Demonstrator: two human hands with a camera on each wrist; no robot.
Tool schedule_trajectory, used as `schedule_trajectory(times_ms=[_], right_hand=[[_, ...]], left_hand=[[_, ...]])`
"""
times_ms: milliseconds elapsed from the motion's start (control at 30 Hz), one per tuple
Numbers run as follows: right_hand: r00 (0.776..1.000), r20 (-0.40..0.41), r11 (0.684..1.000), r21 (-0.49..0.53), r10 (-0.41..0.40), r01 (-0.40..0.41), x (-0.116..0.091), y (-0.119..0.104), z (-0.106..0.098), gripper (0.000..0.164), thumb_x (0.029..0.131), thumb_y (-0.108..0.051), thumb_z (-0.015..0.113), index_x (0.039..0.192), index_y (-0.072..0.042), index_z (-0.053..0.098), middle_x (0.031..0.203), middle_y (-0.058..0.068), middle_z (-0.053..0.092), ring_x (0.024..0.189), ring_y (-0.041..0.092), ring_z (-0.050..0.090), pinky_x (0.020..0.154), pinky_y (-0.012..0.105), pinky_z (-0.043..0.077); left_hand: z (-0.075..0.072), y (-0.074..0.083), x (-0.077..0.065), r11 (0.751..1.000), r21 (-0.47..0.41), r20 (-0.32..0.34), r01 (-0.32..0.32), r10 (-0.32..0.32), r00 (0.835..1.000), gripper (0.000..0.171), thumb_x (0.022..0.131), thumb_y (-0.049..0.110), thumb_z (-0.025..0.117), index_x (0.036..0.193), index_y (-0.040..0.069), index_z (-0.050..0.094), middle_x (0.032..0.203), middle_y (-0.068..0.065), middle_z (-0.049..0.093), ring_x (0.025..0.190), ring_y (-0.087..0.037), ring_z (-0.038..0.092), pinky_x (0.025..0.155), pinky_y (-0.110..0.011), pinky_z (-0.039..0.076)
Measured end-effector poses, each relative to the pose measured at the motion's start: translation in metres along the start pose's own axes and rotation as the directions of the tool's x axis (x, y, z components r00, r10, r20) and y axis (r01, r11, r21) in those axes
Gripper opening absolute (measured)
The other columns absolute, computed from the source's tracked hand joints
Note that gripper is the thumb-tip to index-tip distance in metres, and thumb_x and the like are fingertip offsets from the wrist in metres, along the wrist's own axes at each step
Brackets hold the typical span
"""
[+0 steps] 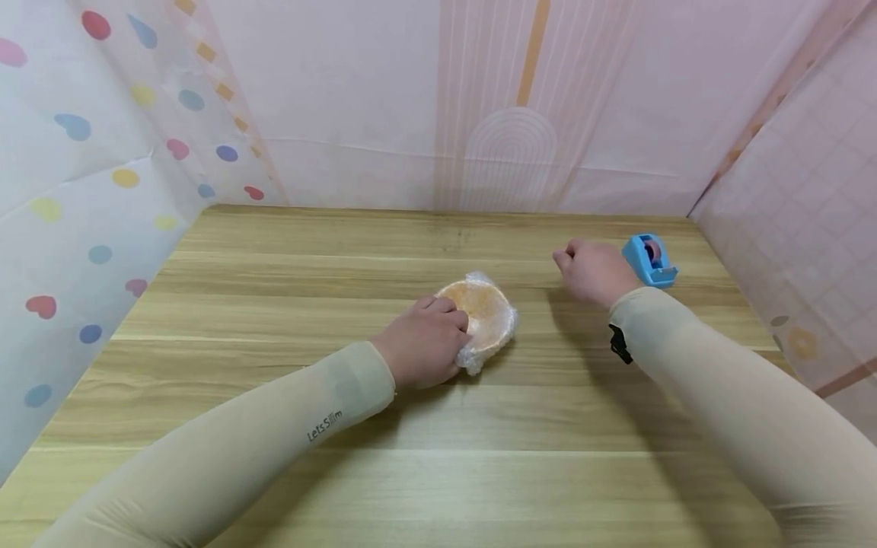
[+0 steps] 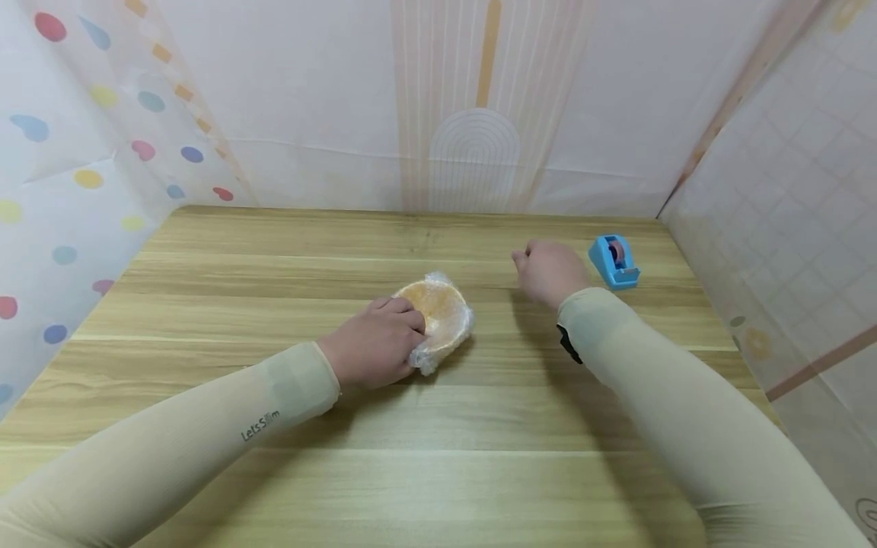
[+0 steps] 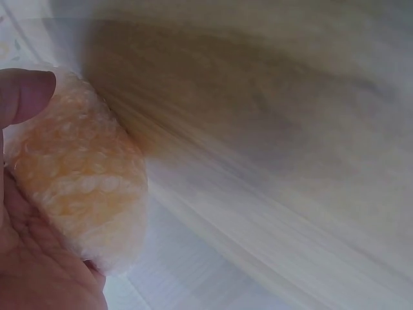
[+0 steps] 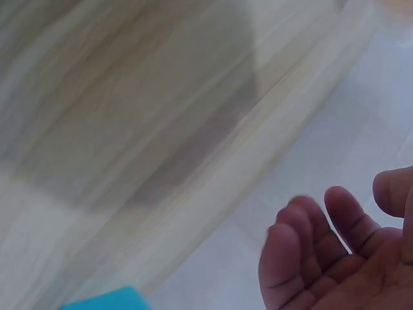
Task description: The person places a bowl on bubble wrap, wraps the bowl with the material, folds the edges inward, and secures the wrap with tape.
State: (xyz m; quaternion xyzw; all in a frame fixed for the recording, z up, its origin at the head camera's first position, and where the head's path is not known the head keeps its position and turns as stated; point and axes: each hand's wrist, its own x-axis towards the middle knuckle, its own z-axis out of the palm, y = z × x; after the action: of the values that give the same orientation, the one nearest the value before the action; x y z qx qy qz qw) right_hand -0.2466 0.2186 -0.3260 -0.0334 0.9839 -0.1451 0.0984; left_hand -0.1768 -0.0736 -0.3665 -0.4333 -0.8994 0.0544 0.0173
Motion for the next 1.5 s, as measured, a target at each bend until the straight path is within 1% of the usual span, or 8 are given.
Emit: schedule_trajectory(times_ms=[100,200,367,733,933,1133,1267,1500], right_hand=[[0.999,-0.043,1.000,0.001,-0.008,0.008,0.003,0.012,-0.002,0.047,0.113,-0.038,0.039,0.123,0.001,0.063,0.100,0.018,0.065,0.088,0.034,0.061,0.077,0.045,0.052],[0.997,-0.080,1.000,-0.016,-0.007,0.006,0.006,0.027,-0.006,0.047,0.112,-0.036,0.040,0.125,0.003,0.064,0.118,0.025,0.065,0.108,0.041,0.060,0.092,0.055,0.051],[0.994,-0.112,0.998,-0.064,0.011,-0.019,0.012,0.056,-0.012,0.056,0.111,-0.039,0.036,0.137,0.005,0.059,0.145,0.030,0.056,0.140,0.052,0.041,0.119,0.065,0.031],[0.974,-0.188,0.991,-0.016,0.125,-0.130,0.014,0.117,-0.026,0.061,0.109,-0.037,0.038,0.146,0.010,0.047,0.147,0.040,0.047,0.134,0.059,0.037,0.113,0.071,0.031],[0.966,-0.129,0.975,0.004,0.222,-0.224,0.009,0.136,-0.034,0.070,0.110,-0.043,0.034,0.150,0.015,0.042,0.151,0.042,0.041,0.139,0.062,0.034,0.118,0.072,0.029],[0.966,-0.092,0.970,0.020,0.243,-0.242,0.001,0.145,-0.034,0.066,0.110,-0.044,0.039,0.132,0.014,0.058,0.125,0.036,0.061,0.109,0.049,0.055,0.097,0.064,0.048],[0.973,-0.082,0.976,0.000,0.215,-0.216,-0.001,0.149,-0.034,0.055,0.110,-0.036,0.041,0.119,0.013,0.065,0.100,0.027,0.063,0.095,0.042,0.055,0.084,0.055,0.048],[0.982,-0.028,0.979,-0.073,0.187,-0.188,0.000,0.151,-0.038,0.047,0.110,-0.031,0.042,0.099,0.007,0.067,0.084,0.018,0.058,0.090,0.039,0.056,0.080,0.051,0.048]], left_hand=[[0.000,0.000,0.000,1.000,-0.001,0.000,-0.001,0.001,1.000,0.012,0.096,0.026,0.064,0.096,0.021,0.075,0.106,0.004,0.068,0.112,-0.025,0.056,0.108,-0.044,0.043],[0.000,0.001,0.001,1.000,0.002,0.002,-0.005,0.005,1.000,0.012,0.096,0.027,0.064,0.096,0.022,0.075,0.106,0.004,0.068,0.112,-0.025,0.056,0.107,-0.044,0.044],[0.000,0.002,0.002,1.000,0.003,0.011,-0.002,0.002,1.000,0.012,0.096,0.027,0.064,0.095,0.022,0.075,0.105,0.003,0.067,0.111,-0.025,0.056,0.105,-0.043,0.044],[-0.002,0.005,0.004,1.000,-0.007,0.028,0.002,-0.002,1.000,0.013,0.097,0.028,0.063,0.096,0.022,0.075,0.104,0.002,0.066,0.111,-0.025,0.055,0.105,-0.044,0.044],[-0.001,0.005,0.005,1.000,0.001,0.025,0.002,-0.002,1.000,0.014,0.097,0.029,0.063,0.096,0.022,0.075,0.104,0.003,0.067,0.111,-0.025,0.056,0.106,-0.044,0.044],[-0.002,0.005,0.004,1.000,-0.001,0.019,0.002,-0.002,1.000,0.013,0.097,0.028,0.063,0.094,0.022,0.074,0.102,0.003,0.066,0.110,-0.025,0.056,0.104,-0.044,0.044],[-0.001,0.005,0.003,1.000,-0.006,0.019,0.005,-0.005,1.000,0.011,0.096,0.026,0.064,0.094,0.022,0.074,0.103,0.003,0.066,0.111,-0.025,0.056,0.106,-0.045,0.044],[0.000,0.005,0.003,1.000,0.001,0.025,0.012,-0.012,1.000,0.011,0.095,0.026,0.064,0.095,0.021,0.074,0.103,0.003,0.066,0.111,-0.025,0.056,0.107,-0.045,0.044]])
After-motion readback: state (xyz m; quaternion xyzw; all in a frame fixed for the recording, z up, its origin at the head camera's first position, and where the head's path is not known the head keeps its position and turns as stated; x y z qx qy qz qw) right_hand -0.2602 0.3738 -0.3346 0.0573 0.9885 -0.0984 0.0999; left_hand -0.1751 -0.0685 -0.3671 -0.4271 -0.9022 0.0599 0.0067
